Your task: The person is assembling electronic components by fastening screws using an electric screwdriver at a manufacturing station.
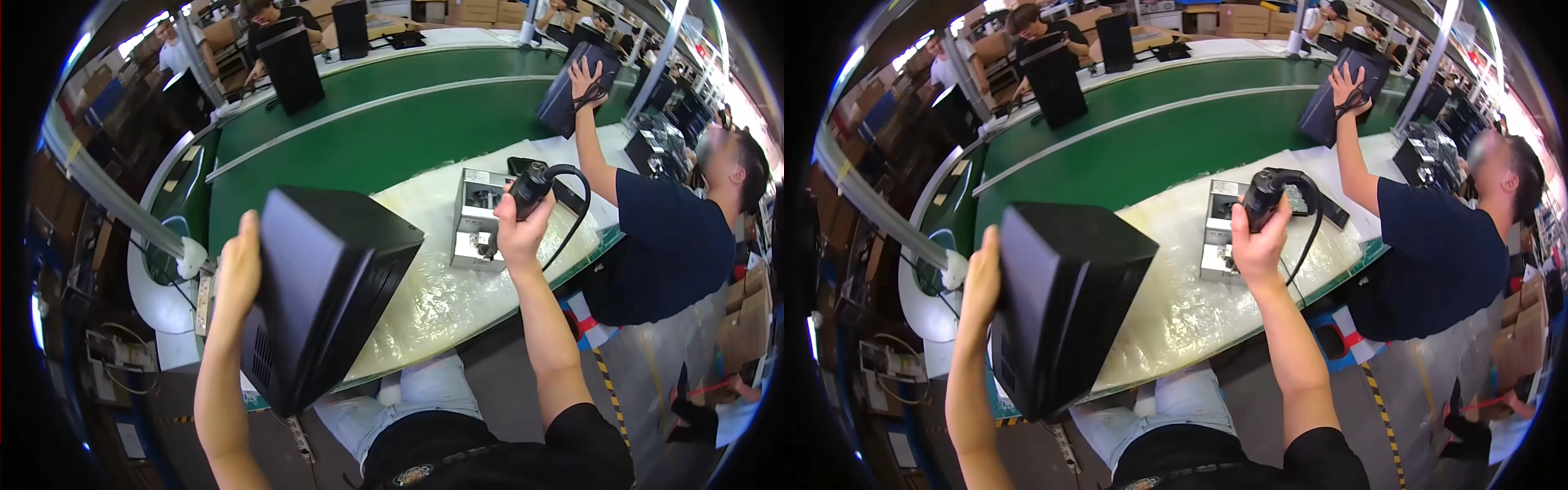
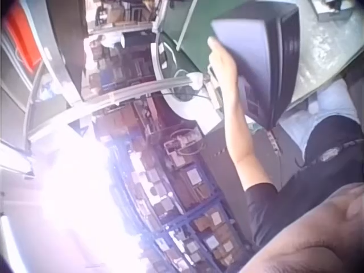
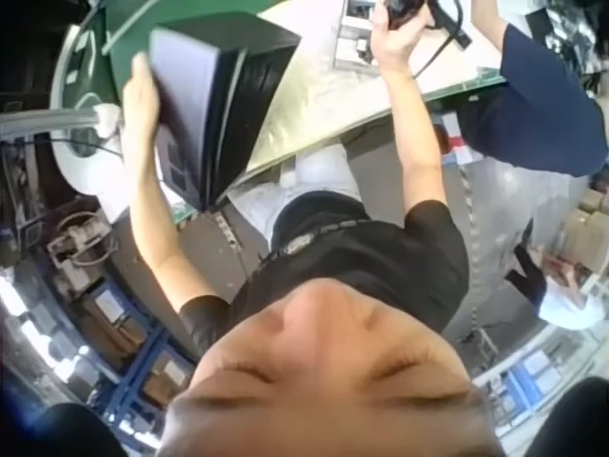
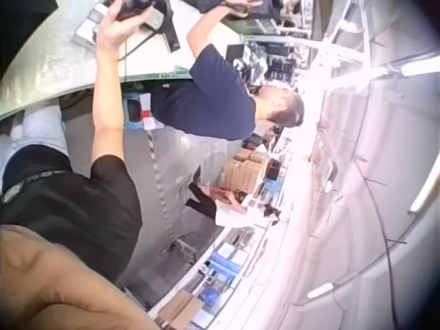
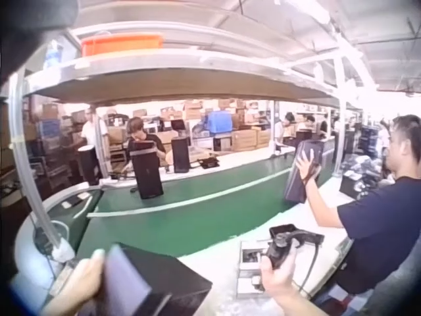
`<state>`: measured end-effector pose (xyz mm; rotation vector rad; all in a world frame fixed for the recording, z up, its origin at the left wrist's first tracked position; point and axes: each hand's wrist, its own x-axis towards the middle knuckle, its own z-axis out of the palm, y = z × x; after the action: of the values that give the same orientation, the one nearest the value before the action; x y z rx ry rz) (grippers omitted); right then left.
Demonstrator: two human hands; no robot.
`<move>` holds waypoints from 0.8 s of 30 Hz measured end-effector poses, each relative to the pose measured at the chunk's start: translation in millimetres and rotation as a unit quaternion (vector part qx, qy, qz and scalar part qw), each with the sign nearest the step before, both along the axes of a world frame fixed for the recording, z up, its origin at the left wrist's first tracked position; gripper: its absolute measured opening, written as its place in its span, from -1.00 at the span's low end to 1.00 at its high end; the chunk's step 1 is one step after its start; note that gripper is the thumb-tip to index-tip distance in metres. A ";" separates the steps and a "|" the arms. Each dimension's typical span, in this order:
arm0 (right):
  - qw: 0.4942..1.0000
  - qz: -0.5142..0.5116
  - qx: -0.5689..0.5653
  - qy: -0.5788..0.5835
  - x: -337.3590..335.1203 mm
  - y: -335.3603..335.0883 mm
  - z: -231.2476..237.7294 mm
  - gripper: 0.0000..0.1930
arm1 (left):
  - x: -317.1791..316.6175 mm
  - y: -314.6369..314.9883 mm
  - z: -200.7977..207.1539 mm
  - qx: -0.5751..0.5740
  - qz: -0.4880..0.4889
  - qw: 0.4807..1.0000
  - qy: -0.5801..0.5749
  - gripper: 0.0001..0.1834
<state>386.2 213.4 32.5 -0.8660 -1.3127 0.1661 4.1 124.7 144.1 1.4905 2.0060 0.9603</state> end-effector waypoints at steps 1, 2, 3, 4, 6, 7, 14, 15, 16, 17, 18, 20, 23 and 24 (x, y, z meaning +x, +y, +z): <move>1.000 0.021 -0.019 0.008 -4.0 -4.1 3.1 -0.51 | 2.2 9.5 -4.2 0.047 -0.048 0.994 0.088 -0.51; 0.989 0.083 -0.086 0.088 -16.8 -18.7 20.7 -0.51 | 4.4 17.6 -10.8 0.091 -0.087 0.976 0.177 -0.55; 0.984 0.097 -0.101 0.109 -21.5 -25.5 27.8 -0.56 | 6.1 29.8 -23.5 0.092 -0.101 0.961 0.241 -0.65; 0.979 0.134 -0.075 0.135 -15.9 -27.3 30.8 -0.61 | 18.1 38.8 -24.5 0.060 -0.136 0.959 0.241 -0.67; 0.977 0.144 -0.062 0.141 -25.5 -43.3 59.6 -0.69 | 21.5 56.0 -53.9 0.008 -0.156 0.978 0.137 -0.65; 0.983 0.148 -0.023 0.102 -28.2 -46.7 73.6 -0.71 | 18.0 70.1 -86.6 0.031 -0.138 0.984 0.106 -0.65; 0.967 0.210 0.077 0.123 -104.0 -54.3 141.2 -0.61 | -17.6 28.1 -71.7 -0.075 -0.179 0.981 0.024 -0.61; 0.958 0.241 0.076 0.137 -116.0 -51.4 144.4 -0.60 | -13.7 14.4 -63.3 -0.108 -0.186 0.977 0.015 -0.57; 0.945 0.277 0.075 0.154 -131.1 -48.9 148.3 -0.56 | -11.1 -4.6 -53.4 -0.141 -0.187 0.972 0.010 -0.53; 0.936 0.303 0.097 0.149 -148.0 -45.8 151.1 -0.59 | -12.5 -22.0 -53.3 -0.133 -0.192 0.972 0.030 -0.42; 0.926 0.328 0.118 0.143 -164.7 -41.8 152.8 -0.61 | -11.8 -32.4 -61.0 -0.087 -0.193 0.977 0.017 -0.35; 0.906 0.386 0.113 0.132 -196.4 -36.2 155.2 -0.64 | -8.2 -42.2 -60.4 -0.130 -0.140 0.981 0.035 -0.33; 0.891 0.423 0.112 0.124 -237.1 -31.4 153.1 -0.65 | -3.3 -43.5 -58.1 -0.123 -0.128 0.983 0.050 -0.35; 0.893 0.420 0.117 0.112 -246.3 -29.5 151.3 -0.65 | -2.5 -43.2 -56.8 -0.123 -0.132 0.982 0.059 -0.36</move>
<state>139.9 183.9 183.8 -0.0207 -1.3765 0.7477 1.6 81.4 87.2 1.6511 1.8649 0.5057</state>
